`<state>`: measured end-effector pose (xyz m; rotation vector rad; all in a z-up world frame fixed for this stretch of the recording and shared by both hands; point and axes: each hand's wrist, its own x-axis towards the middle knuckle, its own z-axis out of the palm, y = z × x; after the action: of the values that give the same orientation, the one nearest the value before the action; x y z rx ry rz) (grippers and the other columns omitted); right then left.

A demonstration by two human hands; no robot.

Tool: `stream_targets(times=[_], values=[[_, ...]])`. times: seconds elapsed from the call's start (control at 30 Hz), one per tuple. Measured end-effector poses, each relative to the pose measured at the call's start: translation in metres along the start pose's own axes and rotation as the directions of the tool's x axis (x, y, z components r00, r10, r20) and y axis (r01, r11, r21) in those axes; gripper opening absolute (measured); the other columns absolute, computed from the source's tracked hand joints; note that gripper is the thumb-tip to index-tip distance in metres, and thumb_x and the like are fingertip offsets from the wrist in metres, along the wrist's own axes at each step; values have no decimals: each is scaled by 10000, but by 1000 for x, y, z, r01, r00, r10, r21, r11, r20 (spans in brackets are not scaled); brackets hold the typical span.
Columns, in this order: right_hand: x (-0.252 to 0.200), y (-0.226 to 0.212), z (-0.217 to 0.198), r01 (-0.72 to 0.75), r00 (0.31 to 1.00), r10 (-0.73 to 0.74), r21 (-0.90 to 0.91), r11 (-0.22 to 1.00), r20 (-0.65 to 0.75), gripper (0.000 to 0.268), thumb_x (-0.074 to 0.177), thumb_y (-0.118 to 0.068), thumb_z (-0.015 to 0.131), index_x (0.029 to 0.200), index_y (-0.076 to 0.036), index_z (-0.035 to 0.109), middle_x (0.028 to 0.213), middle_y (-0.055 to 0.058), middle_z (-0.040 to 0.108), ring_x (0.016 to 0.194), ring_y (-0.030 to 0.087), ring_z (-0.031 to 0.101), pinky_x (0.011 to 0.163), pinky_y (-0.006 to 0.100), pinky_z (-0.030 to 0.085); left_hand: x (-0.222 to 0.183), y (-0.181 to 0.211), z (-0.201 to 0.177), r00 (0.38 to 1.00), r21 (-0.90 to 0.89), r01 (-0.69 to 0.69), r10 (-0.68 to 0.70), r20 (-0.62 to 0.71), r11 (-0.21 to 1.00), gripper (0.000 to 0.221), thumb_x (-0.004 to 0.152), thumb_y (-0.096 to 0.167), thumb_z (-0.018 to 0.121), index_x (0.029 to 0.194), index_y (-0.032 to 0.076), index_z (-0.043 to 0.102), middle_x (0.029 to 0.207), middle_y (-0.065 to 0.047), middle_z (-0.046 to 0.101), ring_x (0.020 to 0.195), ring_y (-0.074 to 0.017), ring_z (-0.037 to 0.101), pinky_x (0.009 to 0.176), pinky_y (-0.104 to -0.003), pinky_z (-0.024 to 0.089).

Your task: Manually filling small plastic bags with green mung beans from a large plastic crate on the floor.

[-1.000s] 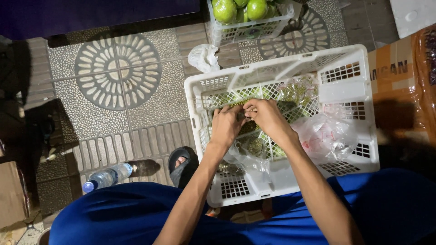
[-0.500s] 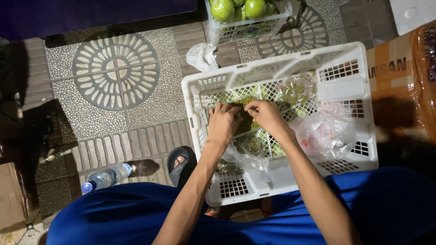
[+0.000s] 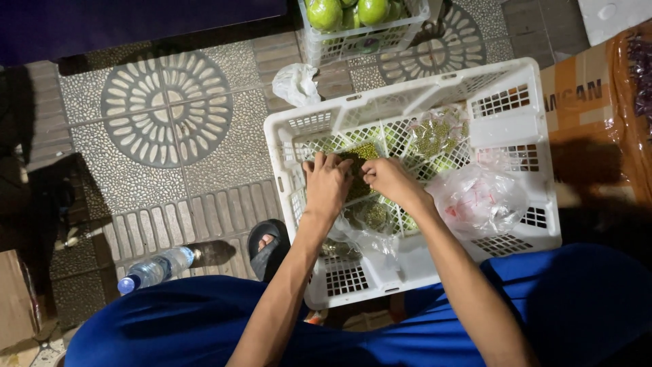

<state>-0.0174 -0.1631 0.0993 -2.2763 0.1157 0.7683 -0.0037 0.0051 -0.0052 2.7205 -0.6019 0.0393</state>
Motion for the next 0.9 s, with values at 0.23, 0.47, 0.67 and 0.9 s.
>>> stream_targets(times=[0.23, 0.47, 0.67, 0.9], values=[[1, 0, 2, -110, 985, 116, -52, 992, 128, 234, 1007, -124, 590, 1135, -33, 763, 964, 175, 800, 759, 237, 756, 710, 394, 604, 2, -4, 16, 1000, 62, 25, -25, 3, 998, 314, 838, 366, 755, 1143, 298, 728, 1056, 31, 596, 1076, -239, 454, 882, -480, 350], [1, 12, 6, -34, 999, 35, -30, 999, 31, 274, 1036, -94, 581, 1247, 0, 728, 1026, 213, 780, 797, 292, 761, 736, 441, 608, -1, 2, -4, 1000, 29, 22, -22, 7, 999, 301, 841, 357, 770, 1124, 273, 715, 1013, 19, 603, 1060, -237, 480, 900, -505, 361], [-6, 4, 1, -16, 1000, 16, -25, 1000, 7, 263, 1043, -74, 564, 1234, 13, 722, 1038, 231, 767, 887, 347, 750, 771, 477, 602, -2, 5, -8, 999, 70, 33, -33, -1, 997, 302, 822, 365, 776, 1102, 269, 715, 1001, 6, 602, 1058, -249, 480, 893, -516, 364], [-10, -3, -6, 25, 1000, -25, 1, 1000, 10, 294, 1056, -51, 510, 1278, 30, 686, 1053, 265, 747, 851, 327, 738, 737, 469, 603, -1, 2, 4, 999, 39, 30, -28, -41, 999, 328, 829, 315, 780, 1134, 210, 718, 1007, -30, 590, 1057, -271, 486, 881, -528, 383]])
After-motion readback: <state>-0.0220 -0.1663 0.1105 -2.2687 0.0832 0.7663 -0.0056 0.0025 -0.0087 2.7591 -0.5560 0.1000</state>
